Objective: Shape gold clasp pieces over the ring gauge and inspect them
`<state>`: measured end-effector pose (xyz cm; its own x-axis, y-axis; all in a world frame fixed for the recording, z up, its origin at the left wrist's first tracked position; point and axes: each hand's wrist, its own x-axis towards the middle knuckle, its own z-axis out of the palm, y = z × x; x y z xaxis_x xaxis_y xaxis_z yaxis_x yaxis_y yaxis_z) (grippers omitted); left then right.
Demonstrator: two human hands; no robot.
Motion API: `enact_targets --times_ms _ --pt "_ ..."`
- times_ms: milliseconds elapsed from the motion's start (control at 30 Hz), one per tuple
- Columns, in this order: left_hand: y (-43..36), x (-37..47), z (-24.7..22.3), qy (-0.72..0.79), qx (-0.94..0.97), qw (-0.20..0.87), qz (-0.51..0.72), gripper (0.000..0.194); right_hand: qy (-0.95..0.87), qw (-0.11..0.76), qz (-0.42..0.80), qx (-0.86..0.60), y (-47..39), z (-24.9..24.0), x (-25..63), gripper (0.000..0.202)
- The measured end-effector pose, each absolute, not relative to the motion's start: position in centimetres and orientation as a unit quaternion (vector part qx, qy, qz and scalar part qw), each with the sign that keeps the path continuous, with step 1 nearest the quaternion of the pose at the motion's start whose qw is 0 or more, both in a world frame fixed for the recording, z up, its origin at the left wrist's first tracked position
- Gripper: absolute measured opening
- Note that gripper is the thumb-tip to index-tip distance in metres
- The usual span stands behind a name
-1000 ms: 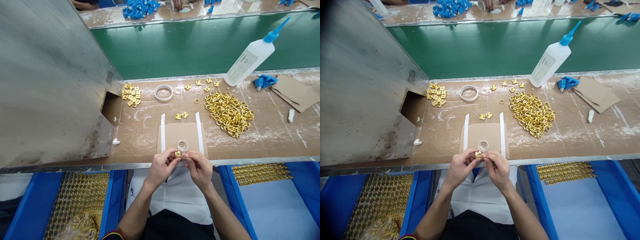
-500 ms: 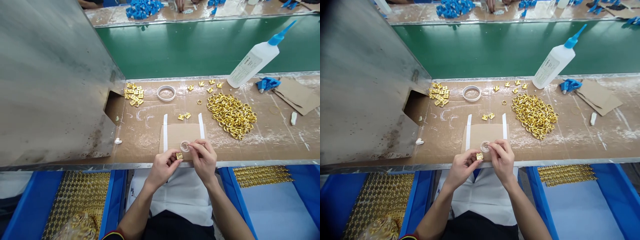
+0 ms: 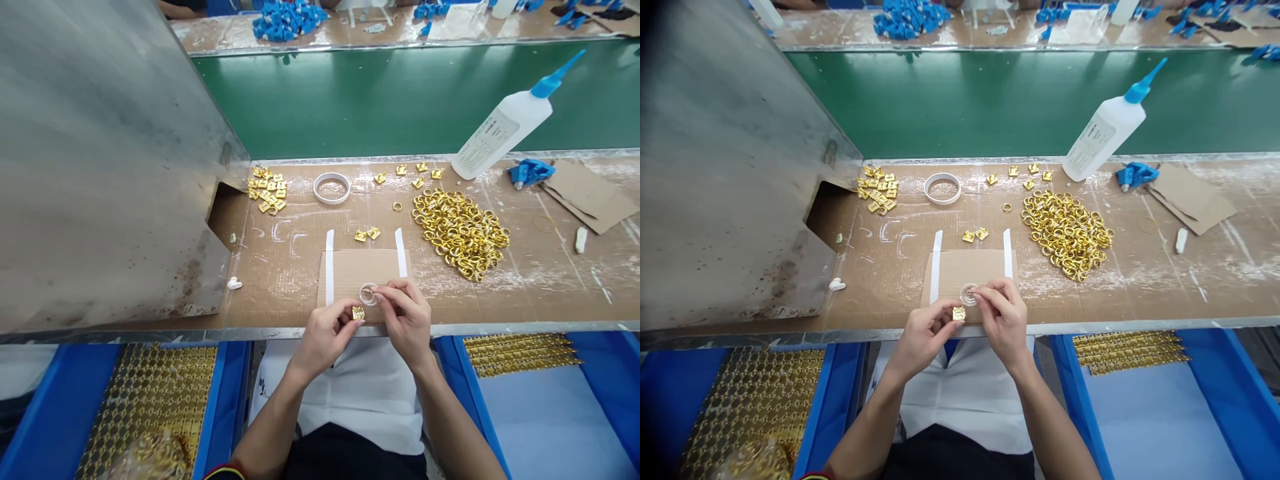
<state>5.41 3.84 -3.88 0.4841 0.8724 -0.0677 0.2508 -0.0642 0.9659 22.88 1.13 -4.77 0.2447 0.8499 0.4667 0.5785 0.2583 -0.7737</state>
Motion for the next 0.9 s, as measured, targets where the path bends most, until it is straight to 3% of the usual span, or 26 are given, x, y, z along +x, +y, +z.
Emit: enact_targets --times_ms 367,633,900 --pt "3.92 5.48 -4.07 0.419 0.674 0.546 0.269 0.021 -0.564 0.539 0.172 -0.602 1.13 -4.37 23.03 0.014" --pt "3.7 5.71 -3.75 0.428 0.69 0.515 0.275 0.019 -0.452 0.591 0.285 -0.605 0.44 -4.28 22.82 0.02" --pt "3.65 6.11 -3.8 0.437 0.696 0.494 0.282 0.018 -0.405 0.623 0.289 -0.604 0.32 -4.73 22.47 0.025"
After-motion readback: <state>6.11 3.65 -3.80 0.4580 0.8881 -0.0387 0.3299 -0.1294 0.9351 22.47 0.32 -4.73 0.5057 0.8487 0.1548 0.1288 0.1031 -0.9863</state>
